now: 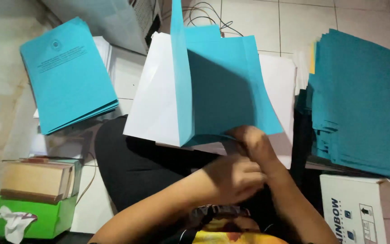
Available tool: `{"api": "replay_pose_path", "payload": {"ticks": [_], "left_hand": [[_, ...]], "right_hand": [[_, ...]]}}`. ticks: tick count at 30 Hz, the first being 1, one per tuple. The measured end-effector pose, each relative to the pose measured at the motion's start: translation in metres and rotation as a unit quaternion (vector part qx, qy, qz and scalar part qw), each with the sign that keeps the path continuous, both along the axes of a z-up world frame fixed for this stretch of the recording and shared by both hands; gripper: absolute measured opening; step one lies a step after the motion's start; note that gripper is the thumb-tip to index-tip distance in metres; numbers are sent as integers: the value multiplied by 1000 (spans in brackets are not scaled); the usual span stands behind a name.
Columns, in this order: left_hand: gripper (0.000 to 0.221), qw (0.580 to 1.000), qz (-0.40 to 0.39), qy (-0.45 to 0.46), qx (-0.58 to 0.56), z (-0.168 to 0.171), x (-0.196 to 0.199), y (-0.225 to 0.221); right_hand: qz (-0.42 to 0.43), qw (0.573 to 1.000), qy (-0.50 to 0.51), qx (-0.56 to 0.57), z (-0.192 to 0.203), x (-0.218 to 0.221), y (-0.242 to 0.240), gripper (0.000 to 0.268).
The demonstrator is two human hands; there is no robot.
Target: Manually folding blue paper folders using a white sheet as a template on the floor.
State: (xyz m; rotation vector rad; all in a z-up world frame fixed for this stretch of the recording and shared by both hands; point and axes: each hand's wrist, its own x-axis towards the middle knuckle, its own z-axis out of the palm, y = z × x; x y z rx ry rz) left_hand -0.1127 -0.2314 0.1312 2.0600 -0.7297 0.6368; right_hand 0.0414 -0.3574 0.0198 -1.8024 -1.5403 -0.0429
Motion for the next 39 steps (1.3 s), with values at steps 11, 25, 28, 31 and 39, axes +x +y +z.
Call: {"api": "replay_pose_path", "payload": {"ticks": [11,25,28,31,39], "left_hand": [[59,888,399,76,214,-114,17,85],[58,860,398,197,252,-121,7,89],[59,863,389,209,246,-122,9,89],[60,856,383,230,261,-127,11,89],[61,851,395,207,278,-132,11,91]], "right_hand": [[-206,920,251,-218,5,-17,19,24],[-175,956,-172,-159,-18,-34,71,49],[-194,947,-148,-207,-21,-23,59,57],[-232,928,-101,-274,-29,-23,61,63],[-163,939,-167,-251,-22,-35,81,64]]}}
